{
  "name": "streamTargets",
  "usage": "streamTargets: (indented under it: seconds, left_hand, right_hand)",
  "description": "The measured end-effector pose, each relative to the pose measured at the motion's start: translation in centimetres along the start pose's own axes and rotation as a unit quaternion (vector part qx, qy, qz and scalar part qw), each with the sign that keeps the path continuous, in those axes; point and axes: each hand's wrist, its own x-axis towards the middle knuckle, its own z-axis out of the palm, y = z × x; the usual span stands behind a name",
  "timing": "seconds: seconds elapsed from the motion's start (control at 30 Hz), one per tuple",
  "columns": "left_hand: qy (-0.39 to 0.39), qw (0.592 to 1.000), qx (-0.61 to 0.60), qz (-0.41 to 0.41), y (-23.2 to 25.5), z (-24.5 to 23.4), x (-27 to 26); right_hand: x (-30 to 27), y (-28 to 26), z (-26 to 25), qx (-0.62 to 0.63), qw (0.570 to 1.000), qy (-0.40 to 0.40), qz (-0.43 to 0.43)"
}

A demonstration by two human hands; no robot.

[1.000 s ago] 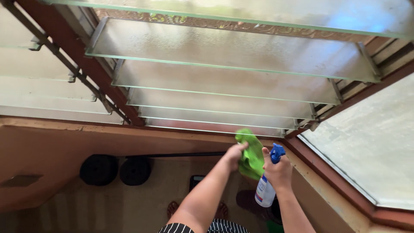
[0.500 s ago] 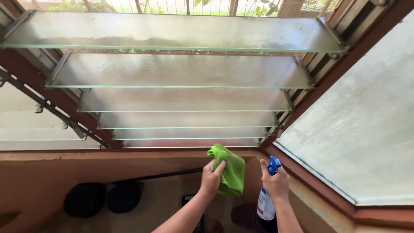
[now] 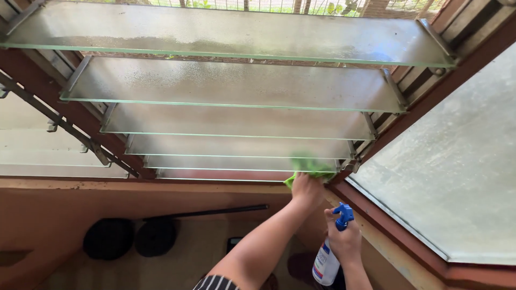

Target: Cleaning glass jalousie window panes using a spray bottle and cloth.

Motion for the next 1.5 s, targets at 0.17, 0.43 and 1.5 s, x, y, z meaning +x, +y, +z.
streamTargets:
  seconds: [0.17, 0.43, 1.5]
  left_hand:
    - [-0.032, 0.999, 0.038, 0.008, 0.5, 0.8, 2.7]
    - [-0.071, 0.985, 0.134, 0.083, -6.2, -1.0, -1.8]
    - [0.169, 0.604, -0.630, -0.458, -24.7, -31.5, -25.0]
  right_hand:
    - [-1.1, -1.1, -0.7, 0.047, 0.997, -0.018, 0.058]
    - [-0.5, 0.7, 0.8, 0.121, 0.991, -0.029, -0.043]
    - [-9.2, -6.2, 11.1, 0.258, 0.946, -0.191, -0.052]
